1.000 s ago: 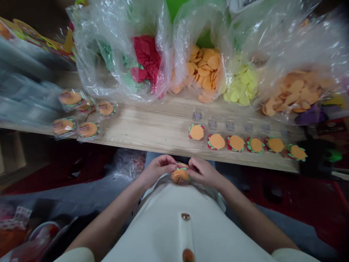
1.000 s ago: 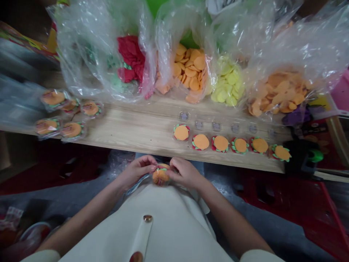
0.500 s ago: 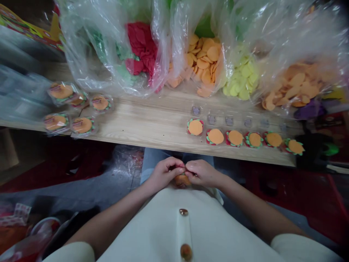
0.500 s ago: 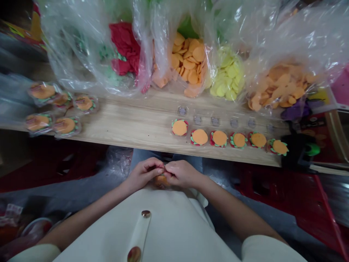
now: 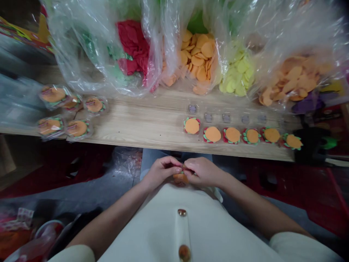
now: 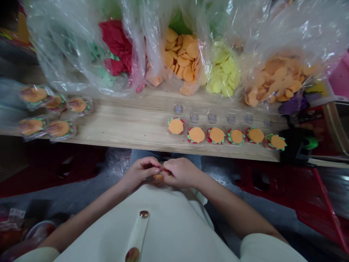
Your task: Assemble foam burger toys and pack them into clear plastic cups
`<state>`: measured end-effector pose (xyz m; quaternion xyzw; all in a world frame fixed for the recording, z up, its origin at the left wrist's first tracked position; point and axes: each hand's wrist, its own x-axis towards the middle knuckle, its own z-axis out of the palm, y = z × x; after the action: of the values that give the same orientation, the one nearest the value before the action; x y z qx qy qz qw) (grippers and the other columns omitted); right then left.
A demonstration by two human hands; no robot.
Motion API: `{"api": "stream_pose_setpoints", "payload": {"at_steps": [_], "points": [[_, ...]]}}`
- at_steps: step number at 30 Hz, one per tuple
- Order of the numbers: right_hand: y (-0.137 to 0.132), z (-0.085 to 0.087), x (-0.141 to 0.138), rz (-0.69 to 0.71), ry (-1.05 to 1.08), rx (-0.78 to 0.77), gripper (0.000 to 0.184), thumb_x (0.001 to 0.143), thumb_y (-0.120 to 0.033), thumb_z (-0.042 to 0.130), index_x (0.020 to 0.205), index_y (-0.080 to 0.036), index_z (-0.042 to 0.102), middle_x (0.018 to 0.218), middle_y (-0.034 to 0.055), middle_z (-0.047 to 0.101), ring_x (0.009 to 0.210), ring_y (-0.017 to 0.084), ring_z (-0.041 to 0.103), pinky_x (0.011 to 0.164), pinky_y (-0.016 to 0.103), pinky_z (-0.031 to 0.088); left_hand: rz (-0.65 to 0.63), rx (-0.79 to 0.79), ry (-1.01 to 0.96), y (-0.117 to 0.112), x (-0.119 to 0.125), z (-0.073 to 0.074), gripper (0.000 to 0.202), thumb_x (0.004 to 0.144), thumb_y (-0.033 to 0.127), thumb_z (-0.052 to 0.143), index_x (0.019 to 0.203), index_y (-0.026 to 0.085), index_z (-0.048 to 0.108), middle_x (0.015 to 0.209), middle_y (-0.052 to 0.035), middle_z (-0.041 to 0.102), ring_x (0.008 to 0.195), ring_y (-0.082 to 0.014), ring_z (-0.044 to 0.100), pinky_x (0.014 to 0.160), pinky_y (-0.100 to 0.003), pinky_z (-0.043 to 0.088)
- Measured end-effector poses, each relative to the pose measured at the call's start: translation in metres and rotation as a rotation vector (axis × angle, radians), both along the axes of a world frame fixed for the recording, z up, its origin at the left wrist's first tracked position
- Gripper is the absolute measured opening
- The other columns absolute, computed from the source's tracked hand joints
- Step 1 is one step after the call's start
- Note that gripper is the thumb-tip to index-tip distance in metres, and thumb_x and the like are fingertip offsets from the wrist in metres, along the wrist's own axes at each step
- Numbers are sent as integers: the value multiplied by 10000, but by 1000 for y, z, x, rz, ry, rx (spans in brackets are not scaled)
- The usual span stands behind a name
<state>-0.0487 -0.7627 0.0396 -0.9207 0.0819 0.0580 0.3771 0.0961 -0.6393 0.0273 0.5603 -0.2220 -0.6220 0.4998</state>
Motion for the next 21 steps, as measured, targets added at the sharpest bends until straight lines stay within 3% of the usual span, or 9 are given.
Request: {"api": "stream_pose_setpoints", "payload": {"at_steps": [4,8,15,21], "points": [[2,6,-3,15,-34,-52,96,729,-187,462,637,-179,487,602,-19,510,542,93,398,513,241,233,42,-156,-238,4,-8,2,99,690,249,679,757,177,668,776,-35,587,753,-141,548,697,-263,427],[4,11,-7,26,-71,-101,90,716,-184,442,656,-185,510,598,-10,533,527,102,415,512,248,253,17,-217,-292,4,-12,5,98,710,264,664,760,180,667,767,-43,579,747,-145,543,686,-268,425],[10,0,-17,-14,-215,-113,114,679,-167,404,599,-198,478,541,-6,522,488,109,420,499,245,283,-52,-220,-332,0,-18,10,106,732,271,638,737,167,654,748,-49,596,735,-145,545,664,-263,420],[17,-11,-26,-55,-206,-124,130,699,-181,421,572,-204,440,512,-15,490,467,106,414,493,248,275,-93,-101,-295,-4,-23,13,135,714,291,650,695,158,645,720,-41,599,711,-139,538,656,-250,413]]}}
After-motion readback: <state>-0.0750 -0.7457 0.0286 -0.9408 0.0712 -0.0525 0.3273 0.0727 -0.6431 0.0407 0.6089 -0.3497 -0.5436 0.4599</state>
